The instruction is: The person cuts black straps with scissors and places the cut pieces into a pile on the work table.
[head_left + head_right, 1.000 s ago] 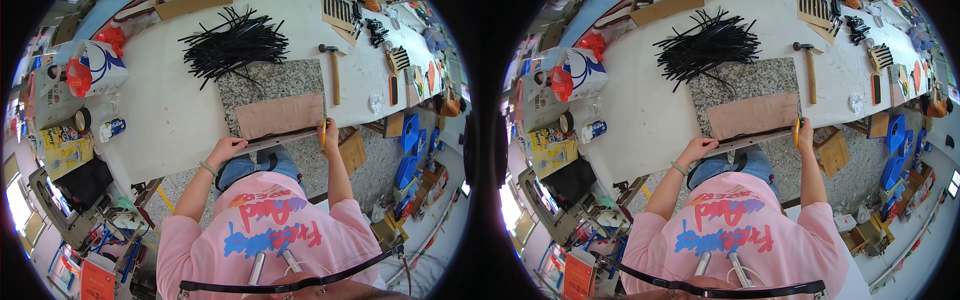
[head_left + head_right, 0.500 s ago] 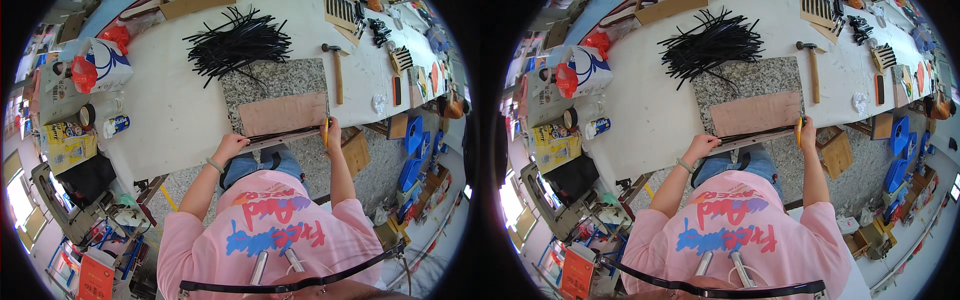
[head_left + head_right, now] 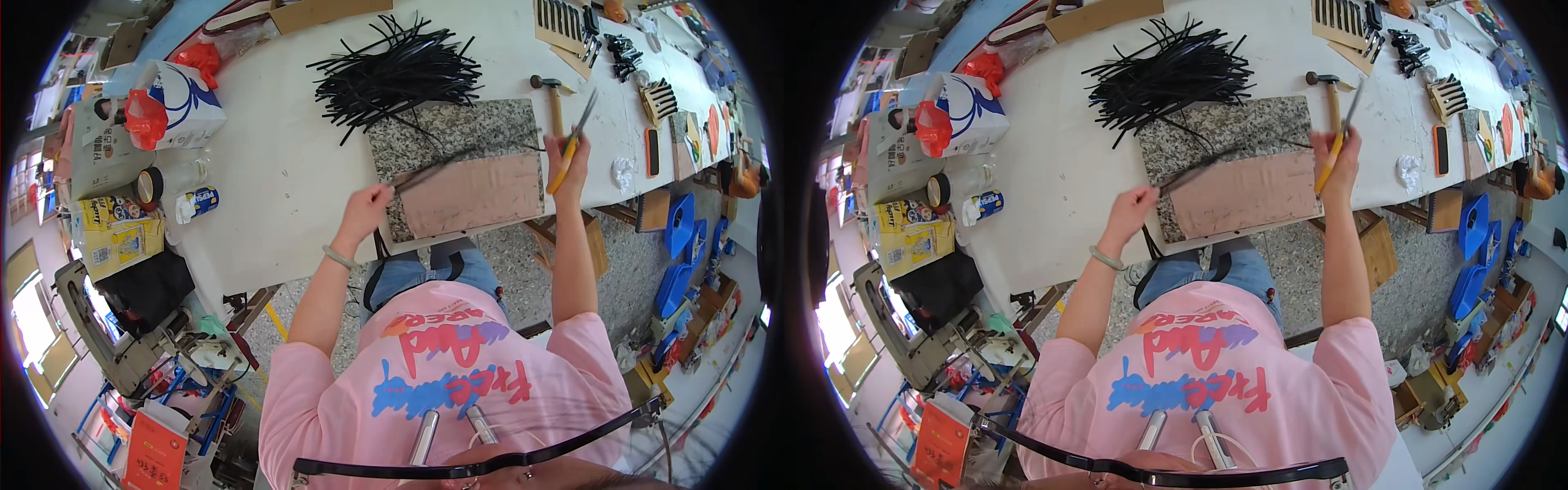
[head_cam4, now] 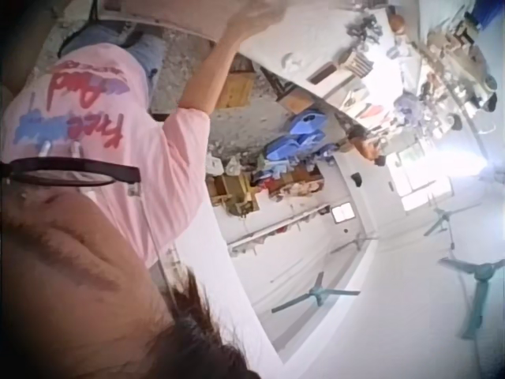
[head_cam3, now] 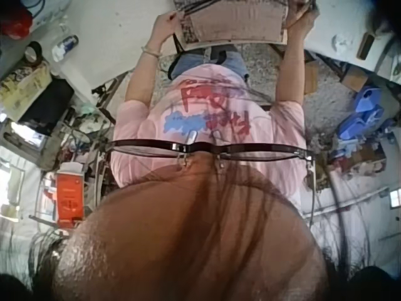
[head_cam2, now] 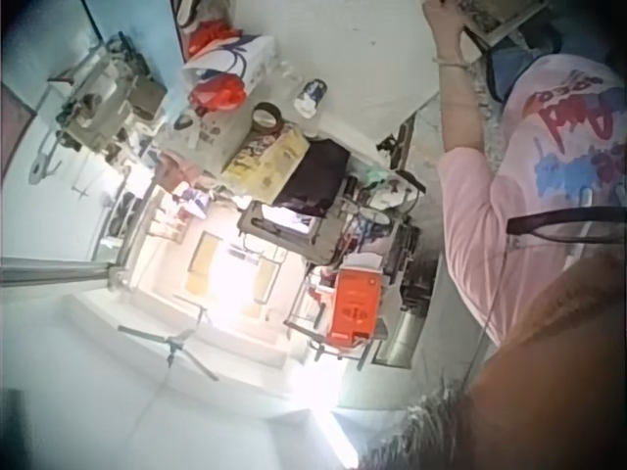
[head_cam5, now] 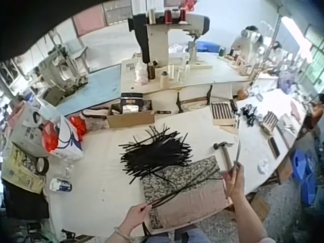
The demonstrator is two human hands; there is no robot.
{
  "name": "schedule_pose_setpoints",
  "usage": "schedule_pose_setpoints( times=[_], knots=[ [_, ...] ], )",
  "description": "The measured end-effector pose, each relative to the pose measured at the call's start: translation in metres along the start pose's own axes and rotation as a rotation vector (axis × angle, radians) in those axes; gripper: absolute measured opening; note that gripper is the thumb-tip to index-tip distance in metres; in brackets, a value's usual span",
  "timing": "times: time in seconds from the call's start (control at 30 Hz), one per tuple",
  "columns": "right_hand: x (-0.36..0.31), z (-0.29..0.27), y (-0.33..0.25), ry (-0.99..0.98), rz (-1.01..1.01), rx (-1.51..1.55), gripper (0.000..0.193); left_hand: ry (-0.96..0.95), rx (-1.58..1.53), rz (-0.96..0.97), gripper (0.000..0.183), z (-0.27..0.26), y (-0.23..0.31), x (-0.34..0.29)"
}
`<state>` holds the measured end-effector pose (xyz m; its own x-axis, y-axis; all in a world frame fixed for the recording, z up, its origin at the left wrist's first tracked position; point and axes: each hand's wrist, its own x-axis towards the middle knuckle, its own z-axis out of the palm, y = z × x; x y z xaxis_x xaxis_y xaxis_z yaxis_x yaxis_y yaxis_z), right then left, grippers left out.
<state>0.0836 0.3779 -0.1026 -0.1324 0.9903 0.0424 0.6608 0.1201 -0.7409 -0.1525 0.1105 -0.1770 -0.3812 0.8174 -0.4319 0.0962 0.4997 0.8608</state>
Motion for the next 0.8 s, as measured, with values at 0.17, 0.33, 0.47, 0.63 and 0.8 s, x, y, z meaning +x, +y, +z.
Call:
schedule_pose_setpoints(
  times=[0.17,0.33,0.47,0.63,0.8],
  knots=[
    [-0.023,0.045,-0.023,-0.949,0.209,0.202,0.050,0.253,-0.274,-0.119,0.027,-0.032,0.017,0.044],
    [-0.076,0.092,-0.091,-1.376,0.176,-0.070,0.071,0.267,-0.264,-0.170,0.029,-0.036,0.031,0.053],
    [-0.071,0.124,-0.101,-1.432,0.099,-0.062,0.079,0.273,-0.175,-0.126,0.031,-0.040,0.028,0.054],
    [-0.070,0.139,-0.103,-1.429,0.044,-0.088,0.080,0.217,-0.155,-0.186,0.032,-0.045,0.025,0.057],
    [-0.070,0.142,-0.106,-1.407,-0.007,-0.198,0.079,0.156,-0.171,-0.199,0.035,-0.054,0.015,0.061]
  ],
)
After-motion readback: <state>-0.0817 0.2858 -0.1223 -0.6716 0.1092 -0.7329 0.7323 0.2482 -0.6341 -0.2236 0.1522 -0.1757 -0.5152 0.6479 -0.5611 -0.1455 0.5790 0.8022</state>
